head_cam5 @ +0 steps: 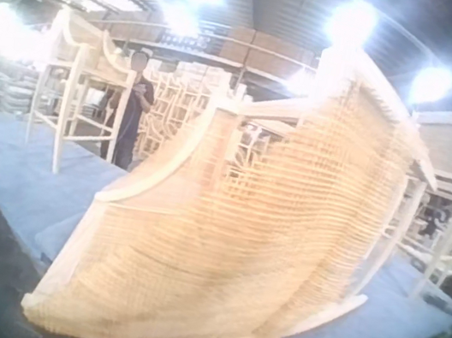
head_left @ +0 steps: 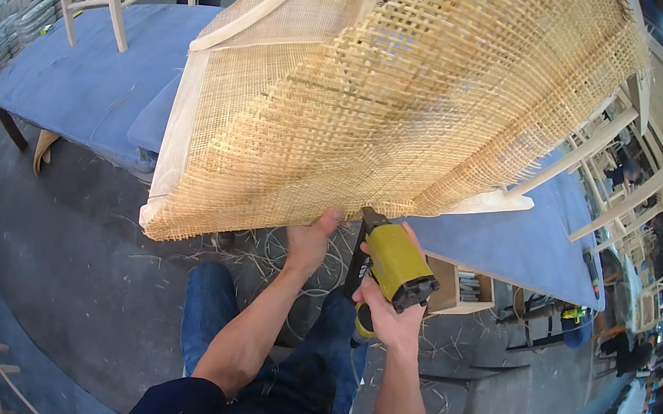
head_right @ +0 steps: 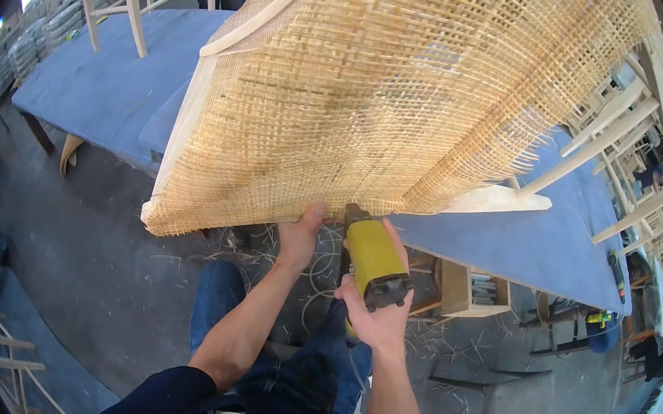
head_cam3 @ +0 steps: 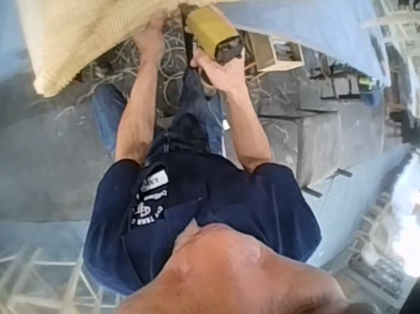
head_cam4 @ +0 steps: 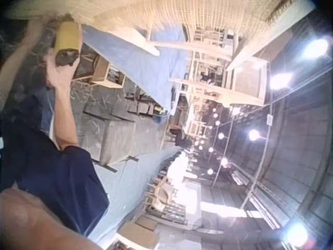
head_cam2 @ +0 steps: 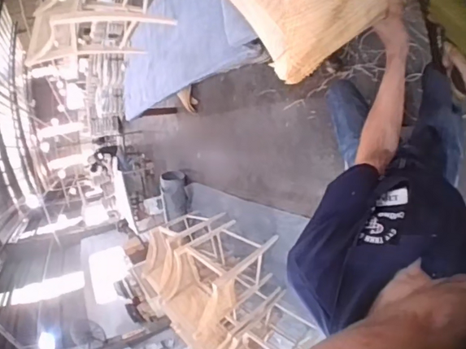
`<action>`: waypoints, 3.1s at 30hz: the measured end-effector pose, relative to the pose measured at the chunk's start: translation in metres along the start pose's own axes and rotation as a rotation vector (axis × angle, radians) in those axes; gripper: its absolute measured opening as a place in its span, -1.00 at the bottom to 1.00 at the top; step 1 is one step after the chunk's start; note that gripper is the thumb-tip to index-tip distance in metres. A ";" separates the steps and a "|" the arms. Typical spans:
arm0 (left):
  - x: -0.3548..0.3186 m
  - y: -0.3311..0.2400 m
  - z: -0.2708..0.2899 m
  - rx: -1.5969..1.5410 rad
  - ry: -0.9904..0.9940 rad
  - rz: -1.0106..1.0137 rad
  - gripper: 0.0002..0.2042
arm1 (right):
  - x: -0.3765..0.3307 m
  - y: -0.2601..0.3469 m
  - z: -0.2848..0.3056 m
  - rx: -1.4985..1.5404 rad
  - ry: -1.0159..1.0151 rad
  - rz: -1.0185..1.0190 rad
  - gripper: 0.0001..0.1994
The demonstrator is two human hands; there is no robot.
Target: The person uses a pneumatic staple gun to attach a sheet of woven cane webbing to the underside of a wooden chair frame. They repeatedly pull the webbing taut, staple it along the frame's edges, and rotate the chair to access different sides, ensuring the material is securely fastened.
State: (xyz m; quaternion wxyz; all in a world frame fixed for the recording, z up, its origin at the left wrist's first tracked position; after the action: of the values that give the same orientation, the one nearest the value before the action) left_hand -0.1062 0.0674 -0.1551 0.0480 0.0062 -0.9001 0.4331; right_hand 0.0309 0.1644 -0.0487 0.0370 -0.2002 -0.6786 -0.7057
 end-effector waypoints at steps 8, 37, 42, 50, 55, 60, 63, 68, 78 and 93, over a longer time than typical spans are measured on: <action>0.002 0.003 0.005 0.113 0.009 -0.001 -0.66 | -0.001 0.000 -0.011 0.033 -0.061 0.028 -0.21; 0.001 -0.014 0.005 0.191 -0.016 -0.048 -0.71 | 0.004 -0.008 -0.012 0.026 -0.009 -0.010 -0.15; 0.006 -0.010 0.007 0.211 0.005 0.003 -0.69 | -0.001 0.000 -0.023 0.068 -0.058 -0.033 -0.15; 0.007 0.004 0.013 0.124 0.008 0.036 -0.67 | 0.001 -0.013 -0.024 -0.056 0.007 0.053 -0.16; 0.010 0.001 0.014 0.123 0.027 0.113 -0.64 | -0.001 -0.012 -0.024 0.049 0.000 -0.057 -0.15; 0.009 -0.006 0.012 0.102 0.040 0.084 -0.64 | -0.004 -0.003 -0.034 0.043 -0.020 0.013 -0.15; 0.008 -0.005 0.014 0.061 0.046 0.141 -0.63 | -0.005 -0.002 -0.037 0.046 -0.027 0.025 -0.16; 0.009 -0.002 0.016 0.171 0.039 0.208 -0.64 | 0.000 -0.009 -0.035 -0.051 0.025 0.038 -0.16; -0.001 -0.018 0.033 -0.167 0.019 0.051 -0.59 | -0.006 -0.004 -0.038 0.056 -0.034 0.042 -0.15; -0.006 -0.038 0.034 0.071 -0.061 -0.012 -0.63 | -0.001 -0.010 -0.047 -0.096 0.030 0.013 -0.16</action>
State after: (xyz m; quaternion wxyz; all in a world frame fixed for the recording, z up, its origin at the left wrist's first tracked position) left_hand -0.1006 0.0163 -0.1471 0.0229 0.0265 -0.8851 0.4641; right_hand 0.0178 0.1196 -0.0584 0.0421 -0.1957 -0.6422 -0.7400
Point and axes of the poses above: each hand's wrist, its own x-axis towards the middle knuckle, its own z-axis out of the back of the hand, y = z × x, the point moved 3 cm from there along x, towards the middle knuckle, and after that the axes turned 7 degrees about z, right-handed, at the moved point
